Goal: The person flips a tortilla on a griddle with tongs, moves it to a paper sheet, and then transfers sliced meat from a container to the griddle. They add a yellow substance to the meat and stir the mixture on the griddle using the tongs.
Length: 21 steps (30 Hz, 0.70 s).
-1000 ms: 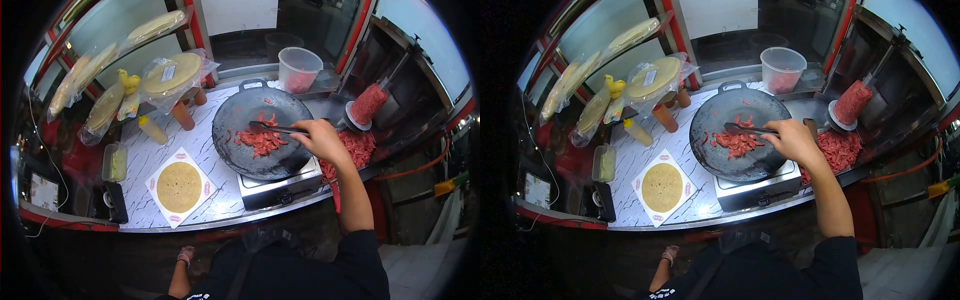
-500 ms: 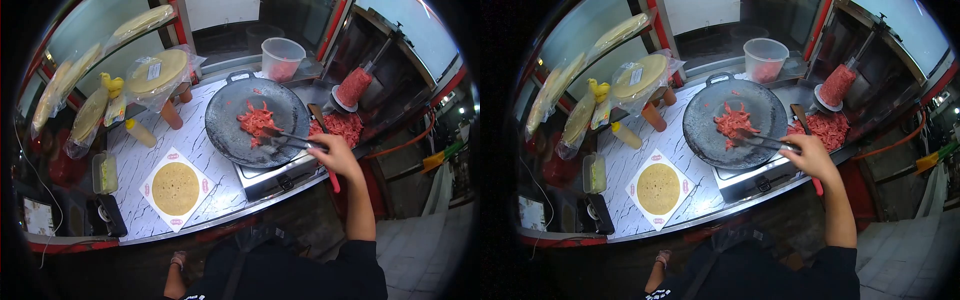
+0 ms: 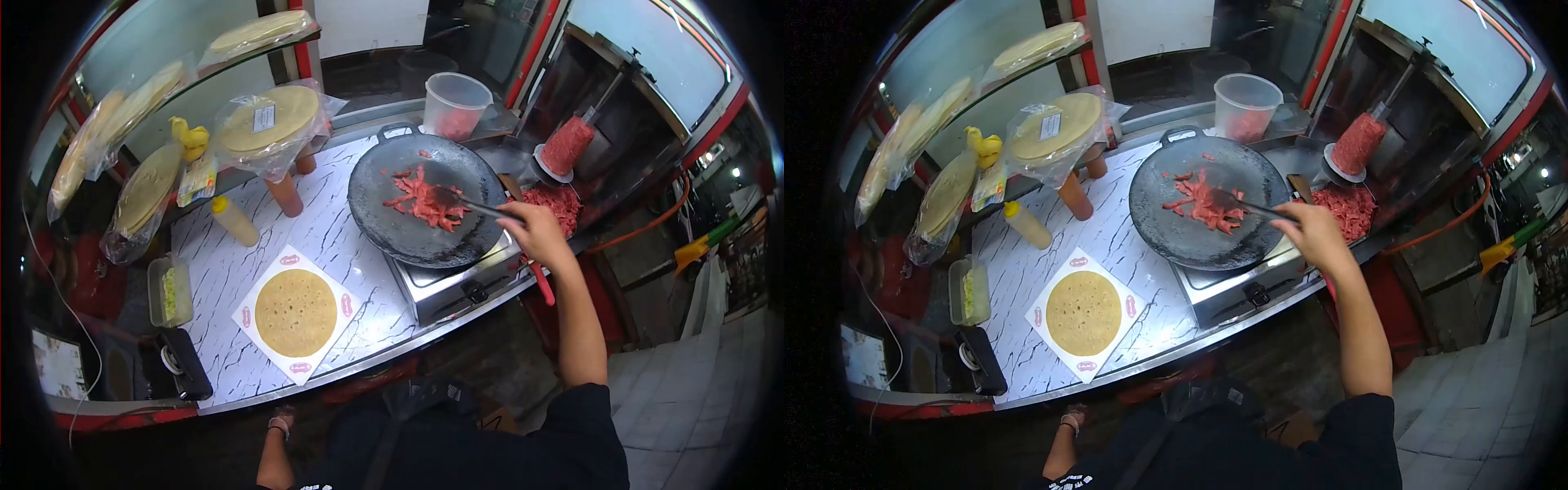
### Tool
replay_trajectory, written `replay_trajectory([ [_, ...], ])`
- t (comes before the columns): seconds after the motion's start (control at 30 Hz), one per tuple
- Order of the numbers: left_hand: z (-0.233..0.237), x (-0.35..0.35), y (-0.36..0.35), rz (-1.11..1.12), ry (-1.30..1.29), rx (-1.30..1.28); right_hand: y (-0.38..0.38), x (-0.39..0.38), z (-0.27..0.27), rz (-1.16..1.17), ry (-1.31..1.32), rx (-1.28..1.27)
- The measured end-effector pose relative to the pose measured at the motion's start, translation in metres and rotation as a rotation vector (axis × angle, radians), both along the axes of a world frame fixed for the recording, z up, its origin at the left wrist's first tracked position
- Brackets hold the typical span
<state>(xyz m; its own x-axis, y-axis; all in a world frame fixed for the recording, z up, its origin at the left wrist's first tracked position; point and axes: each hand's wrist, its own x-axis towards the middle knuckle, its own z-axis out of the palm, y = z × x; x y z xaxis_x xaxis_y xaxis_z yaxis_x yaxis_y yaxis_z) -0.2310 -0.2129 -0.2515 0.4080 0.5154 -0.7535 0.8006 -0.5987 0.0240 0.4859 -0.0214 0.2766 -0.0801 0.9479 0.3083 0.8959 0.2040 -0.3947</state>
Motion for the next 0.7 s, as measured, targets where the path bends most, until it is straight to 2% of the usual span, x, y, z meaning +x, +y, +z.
replay_trajectory([
  [0.03,-0.003,-0.004,0.0,0.003,-0.003,0.003,0.003,0.005,0.005,-0.044,0.079,-0.013],
  [0.1,-0.001,-0.01,-0.01,-0.011,-0.001,-0.001,0.014,0.007,0.01,-0.117,0.022,-0.001],
  [0.13,0.0,-0.013,-0.019,0.051,-0.006,-0.041,0.022,0.005,-0.006,-0.125,0.064,0.019],
  [0.23,0.016,-0.013,-0.032,0.263,-0.029,-0.133,0.02,-0.014,-0.026,-0.07,-0.099,-0.009],
  [0.3,0.011,-0.009,-0.039,0.36,-0.043,-0.167,0.017,-0.013,-0.004,-0.03,-0.041,-0.022],
  [0.37,0.007,-0.021,-0.045,-0.009,0.029,-0.126,0.024,-0.014,0.006,-0.059,-0.081,-0.012],
  [0.43,0.012,-0.013,-0.047,-0.006,0.048,-0.159,0.039,-0.019,0.01,-0.053,-0.115,-0.016],
  [0.5,0.037,0.009,-0.045,-0.023,0.087,-0.207,0.057,-0.035,0.006,-0.067,-0.088,0.056],
  [0.57,0.063,0.031,-0.035,-0.043,0.116,-0.209,0.058,-0.068,0.008,-0.177,-0.075,-0.031],
  [0.6,0.062,0.031,-0.03,-0.023,0.106,-0.192,0.074,-0.054,-0.03,-0.087,-0.128,0.07],
  [0.7,0.037,0.038,-0.017,0.099,0.026,-0.108,0.051,-0.056,0.004,0.037,-0.136,-0.06],
])
